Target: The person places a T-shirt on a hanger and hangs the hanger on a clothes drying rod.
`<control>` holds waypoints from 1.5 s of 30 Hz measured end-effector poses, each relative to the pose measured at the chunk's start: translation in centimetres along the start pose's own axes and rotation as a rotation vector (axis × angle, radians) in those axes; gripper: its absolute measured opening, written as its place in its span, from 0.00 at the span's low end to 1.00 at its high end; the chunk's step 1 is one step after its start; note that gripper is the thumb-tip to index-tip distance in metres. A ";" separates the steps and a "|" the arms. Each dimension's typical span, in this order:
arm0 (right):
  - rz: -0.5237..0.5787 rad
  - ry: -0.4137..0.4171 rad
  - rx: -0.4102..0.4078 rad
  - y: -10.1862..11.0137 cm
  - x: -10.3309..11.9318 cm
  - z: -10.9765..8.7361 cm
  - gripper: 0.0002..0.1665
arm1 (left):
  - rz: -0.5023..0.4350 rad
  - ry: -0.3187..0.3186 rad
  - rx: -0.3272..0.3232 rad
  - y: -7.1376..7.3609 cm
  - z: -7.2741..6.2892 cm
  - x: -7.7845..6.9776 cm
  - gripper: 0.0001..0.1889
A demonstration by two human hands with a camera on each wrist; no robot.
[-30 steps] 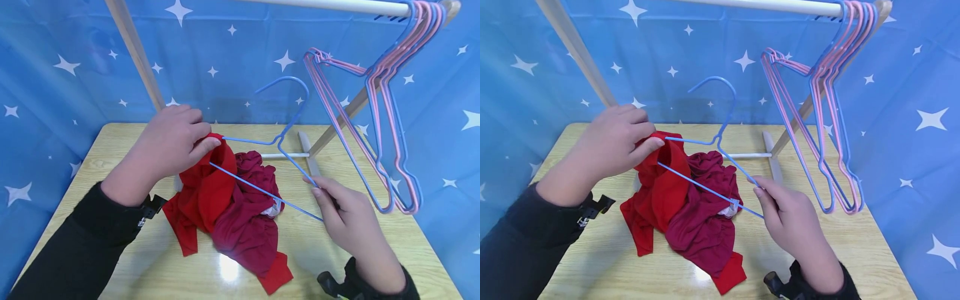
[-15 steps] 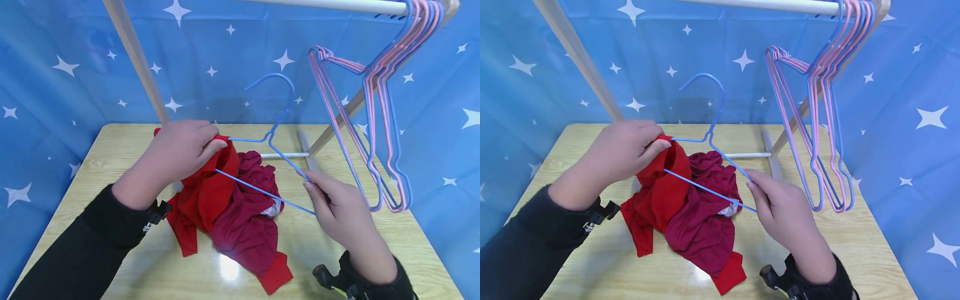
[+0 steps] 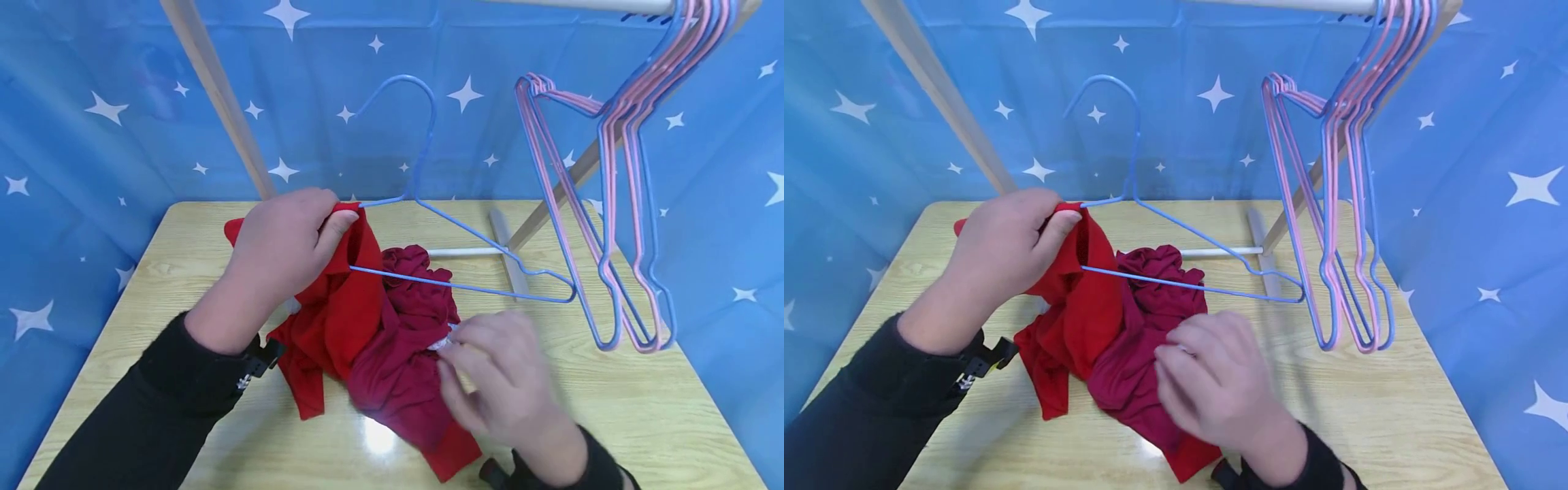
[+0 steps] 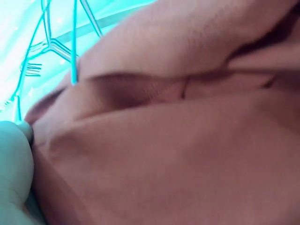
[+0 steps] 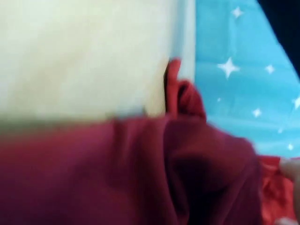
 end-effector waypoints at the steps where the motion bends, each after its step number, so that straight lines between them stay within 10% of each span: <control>1: 0.072 -0.018 0.090 -1.2 0.6 -0.4 0.10 | -0.005 0.007 -0.021 0.0 0.0 -0.1 0.19; 5: 0.323 -0.394 0.542 -7.3 1.7 -3.1 0.15 | -0.016 0.009 -0.070 0.0 0.0 -0.6 0.18; 8: 0.330 -0.645 0.722 -10.7 1.4 -4.3 0.22 | -0.026 0.011 -0.081 -0.1 -0.1 -0.9 0.17; 17: -0.113 -0.893 0.859 -15.2 -2.2 -3.3 0.40 | -0.039 0.025 -0.076 0.2 -0.1 -1.0 0.16; 23: -0.117 -0.872 0.841 -15.9 -3.5 -3.0 0.25 | -0.039 0.028 -0.073 0.3 -0.2 -0.8 0.16; 31: 0.203 -0.898 0.592 -14.2 -5.0 -2.9 0.08 | -0.040 0.083 -0.057 0.6 -0.6 0.7 0.18; 40: 0.703 -1.320 0.097 -7.9 -8.3 -5.6 0.19 | -0.024 0.159 -0.024 1.5 -1.8 3.7 0.18; 45: 0.902 -1.284 -0.126 -3.8 -9.7 -4.6 0.25 | -0.014 0.147 -0.009 1.8 -2.5 4.5 0.17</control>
Point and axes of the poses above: each hand's wrist, its own z-axis towards the middle knuckle, its own y-axis out of the back of the hand, x = y × z, the point moved 5 cm from there along z, towards the middle knuckle, and after that the axes turned 8 degrees about x, right-handed, at the moved point
